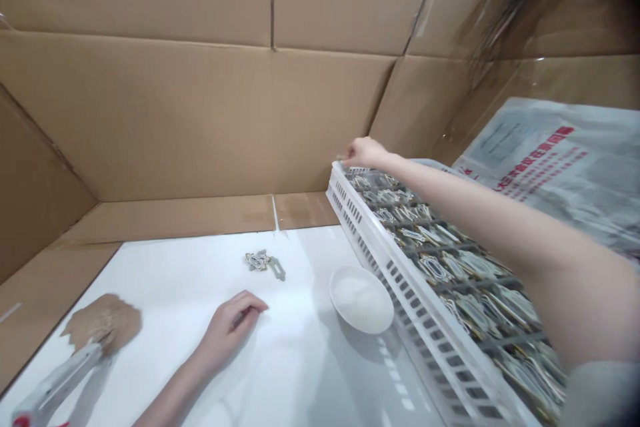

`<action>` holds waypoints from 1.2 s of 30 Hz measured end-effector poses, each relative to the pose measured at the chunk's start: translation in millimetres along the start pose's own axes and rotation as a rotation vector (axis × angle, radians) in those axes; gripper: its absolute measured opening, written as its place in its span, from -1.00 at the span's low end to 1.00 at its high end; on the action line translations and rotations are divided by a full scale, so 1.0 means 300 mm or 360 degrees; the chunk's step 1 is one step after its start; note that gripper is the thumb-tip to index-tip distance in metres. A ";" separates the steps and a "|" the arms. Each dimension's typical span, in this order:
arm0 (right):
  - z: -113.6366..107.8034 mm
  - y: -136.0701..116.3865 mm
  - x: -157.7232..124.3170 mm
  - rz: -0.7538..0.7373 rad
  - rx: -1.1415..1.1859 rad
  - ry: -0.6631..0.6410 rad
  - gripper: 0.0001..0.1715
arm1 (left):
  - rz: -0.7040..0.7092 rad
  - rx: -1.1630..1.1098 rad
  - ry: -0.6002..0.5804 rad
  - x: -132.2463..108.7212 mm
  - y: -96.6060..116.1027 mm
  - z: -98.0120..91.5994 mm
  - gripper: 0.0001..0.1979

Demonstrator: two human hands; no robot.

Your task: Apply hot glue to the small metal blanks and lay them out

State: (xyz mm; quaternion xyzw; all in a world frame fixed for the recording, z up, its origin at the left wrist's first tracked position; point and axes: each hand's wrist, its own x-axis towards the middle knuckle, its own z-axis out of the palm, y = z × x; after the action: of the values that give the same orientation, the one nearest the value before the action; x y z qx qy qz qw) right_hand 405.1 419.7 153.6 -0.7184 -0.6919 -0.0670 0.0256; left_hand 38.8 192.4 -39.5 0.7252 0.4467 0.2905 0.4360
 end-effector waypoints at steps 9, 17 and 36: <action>0.187 -0.659 -0.287 -0.1431 -0.0144 -0.0788 -0.69 | 0.0034 0.0018 0.0057 0.002 0.000 0.003 -0.76; 0.202 -0.709 -0.228 -0.1098 -0.0154 -0.0887 -0.48 | 0.0053 -0.0016 0.0095 0.004 -0.008 0.007 -0.75; 0.137 0.233 0.051 0.0417 0.0013 -0.0271 -0.52 | -0.0037 0.0009 0.0008 0.000 0.000 0.003 -0.68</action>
State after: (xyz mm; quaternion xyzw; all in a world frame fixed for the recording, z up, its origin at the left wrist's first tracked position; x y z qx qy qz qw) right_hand 477.9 437.4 118.8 -0.8055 -0.5922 0.0008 -0.0216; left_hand 39.6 192.0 -39.7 0.7205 0.4569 0.2860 0.4362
